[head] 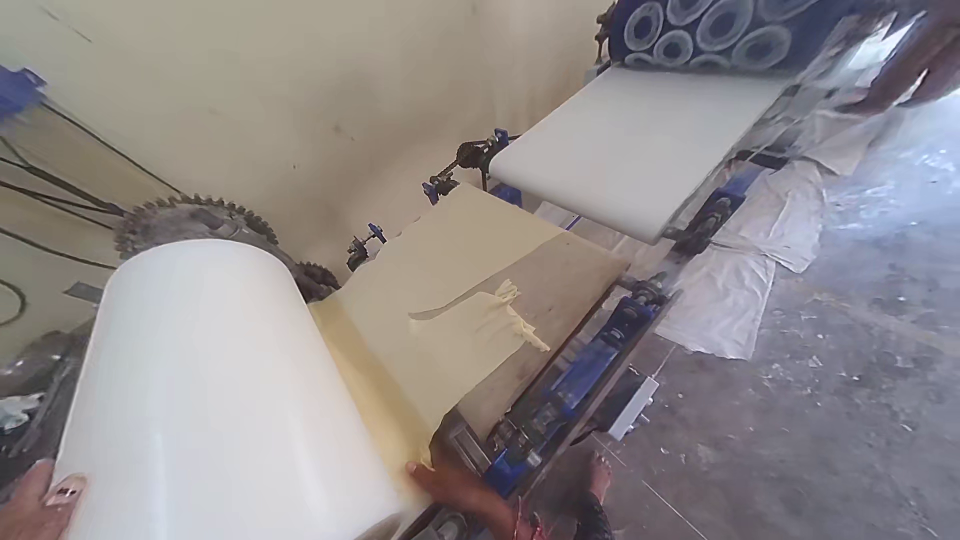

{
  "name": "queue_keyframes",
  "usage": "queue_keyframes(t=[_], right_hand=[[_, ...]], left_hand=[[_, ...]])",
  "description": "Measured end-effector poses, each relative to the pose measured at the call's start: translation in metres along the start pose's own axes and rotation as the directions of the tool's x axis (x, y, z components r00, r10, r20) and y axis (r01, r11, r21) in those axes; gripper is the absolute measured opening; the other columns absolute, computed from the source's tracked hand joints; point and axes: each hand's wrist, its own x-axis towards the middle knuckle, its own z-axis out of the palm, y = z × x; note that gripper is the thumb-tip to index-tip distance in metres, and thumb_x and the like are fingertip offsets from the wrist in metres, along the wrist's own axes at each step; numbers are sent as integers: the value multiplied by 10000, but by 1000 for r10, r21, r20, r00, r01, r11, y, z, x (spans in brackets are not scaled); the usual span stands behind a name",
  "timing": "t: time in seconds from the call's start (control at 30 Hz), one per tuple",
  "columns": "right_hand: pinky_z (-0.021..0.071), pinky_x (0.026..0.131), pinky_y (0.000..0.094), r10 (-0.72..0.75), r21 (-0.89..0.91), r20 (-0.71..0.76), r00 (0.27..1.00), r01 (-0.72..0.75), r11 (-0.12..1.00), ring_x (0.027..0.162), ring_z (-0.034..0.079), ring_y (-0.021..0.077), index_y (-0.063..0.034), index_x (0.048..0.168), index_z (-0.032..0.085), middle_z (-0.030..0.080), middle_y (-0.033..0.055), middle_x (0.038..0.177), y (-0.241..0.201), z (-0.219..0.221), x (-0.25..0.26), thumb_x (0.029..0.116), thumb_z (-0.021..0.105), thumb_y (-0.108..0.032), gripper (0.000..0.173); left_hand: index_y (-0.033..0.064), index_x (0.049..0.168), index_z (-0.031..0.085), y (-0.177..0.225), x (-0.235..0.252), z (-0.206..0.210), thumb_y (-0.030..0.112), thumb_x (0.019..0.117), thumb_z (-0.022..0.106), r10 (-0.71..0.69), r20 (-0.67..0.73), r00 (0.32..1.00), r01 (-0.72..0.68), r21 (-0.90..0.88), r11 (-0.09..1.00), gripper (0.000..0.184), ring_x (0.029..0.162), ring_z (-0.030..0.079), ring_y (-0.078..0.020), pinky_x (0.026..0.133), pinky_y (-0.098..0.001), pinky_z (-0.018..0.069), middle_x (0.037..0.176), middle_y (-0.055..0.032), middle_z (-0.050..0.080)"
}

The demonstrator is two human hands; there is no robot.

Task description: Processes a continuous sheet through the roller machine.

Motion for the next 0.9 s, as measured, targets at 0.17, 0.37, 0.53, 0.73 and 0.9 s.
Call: queue_keyframes(t=[0.17, 0.37, 0.53, 0.73, 0.9], right_hand=[[493, 1003, 509, 291, 291, -162, 943, -236, 927, 1111, 658, 315, 62, 1270, 620, 684, 244, 1157, -45, 1, -18, 1093, 467, -277, 412], [553, 948, 444, 400, 695, -81, 913, -236, 679, 1102, 646, 275, 65, 1375, 482, 603, 226, 1269, -84, -30, -19, 1038, 577, -91, 383], [538, 846, 361, 391, 738, 16, 920, -274, 617, 961, 605, 194, 43, 1286, 472, 580, 145, 1122, -111, -82, -20, 982, 565, 44, 318], [512, 831, 385, 400, 606, 213, 891, -442, 662, 929, 560, 213, 22, 1265, 447, 555, 150, 1081, -119, -140, -6, 927, 549, 118, 365], [491, 781, 353, 385, 436, 359, 851, -517, 737, 856, 533, 196, 44, 1179, 518, 544, 131, 988, -135, -193, -9, 938, 552, 86, 247]], left_hand=[[-22, 1601, 170, 23, -16, 7, 464, 1101, 234, -109, -36, 993, 110, 33, 993, 700, 1491, 349, -190, 1229, -342, 290, 1618, -245, 299], [-27, 1614, -56, 91, -19, 10, 392, 1063, 441, -172, 92, 981, 161, 116, 980, 852, 1579, 85, -352, 1273, -472, 158, 1680, -296, -12], [-1, 1598, 296, 179, -12, 79, 439, 1034, 496, 251, 510, 823, -491, 415, 766, 742, 1515, 150, -565, 1145, -797, 93, 1654, -238, 278], [46, 1629, 210, 212, 19, 232, 384, 1108, 392, -445, 670, 594, -268, 687, 676, 647, 1571, 103, -428, 1229, -656, 106, 1700, -194, 168], [112, 1656, 74, 153, 3, 330, 444, 1080, 429, -477, 308, 823, 211, 613, 761, 754, 1574, 43, -442, 1214, -702, 81, 1724, -149, 59]])
